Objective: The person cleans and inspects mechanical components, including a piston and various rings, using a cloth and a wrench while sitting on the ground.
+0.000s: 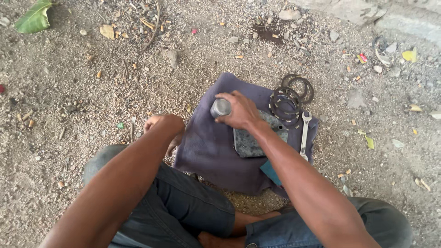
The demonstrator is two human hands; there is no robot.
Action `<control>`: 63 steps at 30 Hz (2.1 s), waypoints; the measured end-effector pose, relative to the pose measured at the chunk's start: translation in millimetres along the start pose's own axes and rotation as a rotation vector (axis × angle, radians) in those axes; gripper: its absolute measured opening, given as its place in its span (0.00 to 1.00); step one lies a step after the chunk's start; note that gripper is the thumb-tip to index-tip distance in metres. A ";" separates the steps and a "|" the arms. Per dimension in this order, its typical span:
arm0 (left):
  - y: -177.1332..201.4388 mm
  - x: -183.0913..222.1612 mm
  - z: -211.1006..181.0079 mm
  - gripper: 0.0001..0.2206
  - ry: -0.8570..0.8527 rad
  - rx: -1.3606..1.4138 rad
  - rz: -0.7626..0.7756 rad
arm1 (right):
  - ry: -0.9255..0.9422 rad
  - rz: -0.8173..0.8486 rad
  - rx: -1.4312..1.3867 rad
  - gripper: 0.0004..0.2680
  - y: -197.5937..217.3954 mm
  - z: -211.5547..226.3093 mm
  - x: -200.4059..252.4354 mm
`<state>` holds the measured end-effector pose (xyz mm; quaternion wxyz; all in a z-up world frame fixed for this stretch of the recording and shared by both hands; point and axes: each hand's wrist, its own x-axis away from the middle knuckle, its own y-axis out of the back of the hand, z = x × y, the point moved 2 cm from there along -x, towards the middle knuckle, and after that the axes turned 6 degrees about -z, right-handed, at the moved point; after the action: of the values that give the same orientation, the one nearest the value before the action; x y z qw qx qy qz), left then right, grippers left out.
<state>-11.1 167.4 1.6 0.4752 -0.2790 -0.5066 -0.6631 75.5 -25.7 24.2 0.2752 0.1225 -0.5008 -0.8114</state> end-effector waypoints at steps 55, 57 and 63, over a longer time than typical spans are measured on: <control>56.8 -2.6 -75.5 0.10 -0.807 0.949 -1.186 | -0.406 -0.045 -0.053 0.20 81.6 -128.5 124.2; 48.7 -1.7 -80.7 0.09 -0.834 0.985 -1.170 | -0.382 0.000 -0.027 0.25 64.3 -129.3 122.3; 37.9 24.5 -108.4 0.16 -0.891 0.962 -1.038 | -0.414 -0.082 -0.161 0.13 39.0 -139.7 103.5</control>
<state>25.9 55.9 2.0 -0.0683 -0.0130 -0.9390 -0.3367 69.7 -202.3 1.0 0.1421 -0.0486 -0.4748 -0.8672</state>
